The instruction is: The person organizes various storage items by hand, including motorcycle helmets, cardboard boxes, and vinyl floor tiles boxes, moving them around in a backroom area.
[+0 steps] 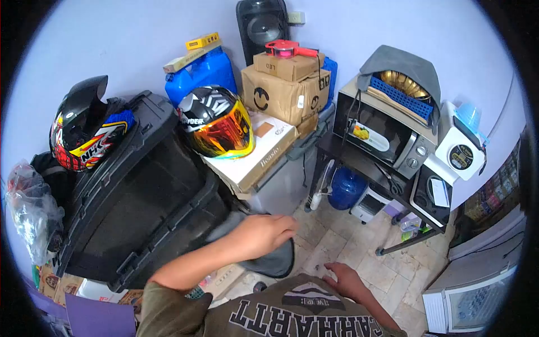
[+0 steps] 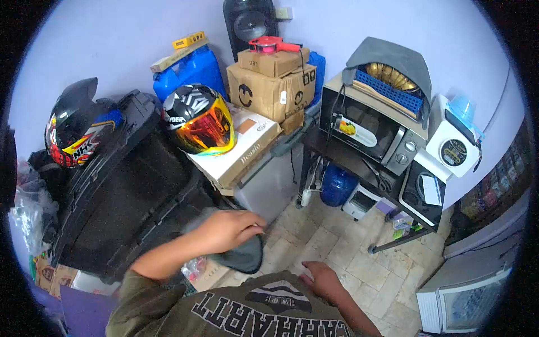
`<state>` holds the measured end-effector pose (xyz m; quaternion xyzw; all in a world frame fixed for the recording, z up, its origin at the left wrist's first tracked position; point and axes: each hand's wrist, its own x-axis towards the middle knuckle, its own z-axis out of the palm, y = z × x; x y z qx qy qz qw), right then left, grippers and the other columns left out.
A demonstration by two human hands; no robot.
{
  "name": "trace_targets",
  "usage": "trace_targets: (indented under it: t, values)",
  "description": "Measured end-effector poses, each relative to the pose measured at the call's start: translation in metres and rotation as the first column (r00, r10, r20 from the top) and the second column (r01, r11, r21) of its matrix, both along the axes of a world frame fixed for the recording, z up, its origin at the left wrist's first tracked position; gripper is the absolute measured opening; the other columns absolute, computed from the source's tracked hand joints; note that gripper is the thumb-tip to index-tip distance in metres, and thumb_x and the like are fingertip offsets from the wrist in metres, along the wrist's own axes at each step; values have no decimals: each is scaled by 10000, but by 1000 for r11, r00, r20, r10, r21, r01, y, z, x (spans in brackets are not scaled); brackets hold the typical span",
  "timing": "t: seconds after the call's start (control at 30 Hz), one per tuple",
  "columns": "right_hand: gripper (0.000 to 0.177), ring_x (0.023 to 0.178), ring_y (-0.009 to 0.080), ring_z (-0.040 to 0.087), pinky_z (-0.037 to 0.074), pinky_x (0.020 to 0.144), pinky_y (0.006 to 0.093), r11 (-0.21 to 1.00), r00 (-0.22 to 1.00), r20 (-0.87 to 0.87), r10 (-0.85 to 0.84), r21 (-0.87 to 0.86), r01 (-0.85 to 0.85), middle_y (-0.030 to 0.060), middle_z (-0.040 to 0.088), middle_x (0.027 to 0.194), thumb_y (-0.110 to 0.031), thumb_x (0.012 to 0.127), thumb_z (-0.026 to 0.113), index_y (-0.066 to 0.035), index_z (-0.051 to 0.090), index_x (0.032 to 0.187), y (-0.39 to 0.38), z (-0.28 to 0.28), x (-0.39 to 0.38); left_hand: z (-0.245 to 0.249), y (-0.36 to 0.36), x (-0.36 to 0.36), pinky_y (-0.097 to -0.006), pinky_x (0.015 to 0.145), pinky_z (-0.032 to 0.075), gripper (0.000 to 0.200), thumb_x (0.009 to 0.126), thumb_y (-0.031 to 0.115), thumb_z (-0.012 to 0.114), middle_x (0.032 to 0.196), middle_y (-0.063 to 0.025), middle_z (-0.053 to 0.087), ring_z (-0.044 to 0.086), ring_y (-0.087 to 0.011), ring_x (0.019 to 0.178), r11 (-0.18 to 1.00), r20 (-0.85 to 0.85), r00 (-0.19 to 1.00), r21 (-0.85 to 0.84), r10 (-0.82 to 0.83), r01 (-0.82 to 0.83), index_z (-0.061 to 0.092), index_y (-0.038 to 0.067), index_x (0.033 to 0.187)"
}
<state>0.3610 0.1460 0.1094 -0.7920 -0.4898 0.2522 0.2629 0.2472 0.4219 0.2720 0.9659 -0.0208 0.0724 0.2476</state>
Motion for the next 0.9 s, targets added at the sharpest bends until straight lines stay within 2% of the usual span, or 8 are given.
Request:
trace_targets:
  t: [0.1,0.13,0.3,0.43,0.5,0.57,0.7,0.9]
  values:
    - [655,1134,350,518,416,962,405,970,848,-490,-202,21,243,200,541,1222,-384,793,692,-21,457,1285,-7,34,8,-60,-30,30,-414,703,500,270,854,272,631,931,-138,649,635,-346,818,946,-109,994,-320,12,-46,593,91,1052]
    - [655,1134,350,518,416,962,405,970,847,-493,-200,24,243,200,541,1222,-384,793,692,-21,457,1285,-8,32,11,-61,-43,34,-370,702,504,292,854,275,643,927,-127,654,648,-290,826,942,-155,988,-334,-13,-40,600,84,1071]
    - [714,1255,343,406,368,1019,400,971,997,-70,-17,238,33,187,434,1345,-392,727,755,-52,469,1286,6,25,37,-85,-76,42,-324,750,498,317,860,262,650,974,-107,653,649,-234,877,871,-150,983,-492,-107,20,602,67,1105]
    - [373,1048,329,559,428,904,427,931,977,-29,210,310,-191,157,602,1097,-246,850,623,-75,570,1177,40,10,57,-99,-60,41,-338,785,484,312,854,219,661,990,-95,646,628,-235,927,849,20,991,-514,-132,124,595,67,1118]
    - [248,896,340,597,454,796,417,903,969,-88,229,392,-178,175,620,953,-191,894,547,-43,579,1090,60,6,61,-93,-34,36,-341,823,468,331,840,209,679,1019,-100,638,606,-244,963,864,-45,999,-502,30,-49,591,72,1129]
    - [217,844,345,594,458,740,387,987,918,-389,76,160,-15,200,602,934,-202,893,550,-18,559,1008,73,2,70,-90,-2,27,-366,863,446,354,826,206,694,1070,-109,622,580,-268,999,932,91,982,-339,168,-128,586,72,1135]
    - [211,815,313,584,445,730,374,982,928,-368,-54,149,117,196,585,873,-208,895,551,-10,538,968,104,-13,107,-89,64,4,-395,922,393,355,776,195,708,1078,-129,617,557,-311,1035,881,235,849,-144,473,-451,603,72,1091]
    - [167,821,95,490,409,749,247,650,721,-586,-369,391,651,12,550,835,-179,922,558,-16,540,949,157,27,188,-93,136,33,-454,988,310,450,708,118,697,1159,-158,554,475,-354,1121,813,354,773,55,527,-580,561,39,1129]
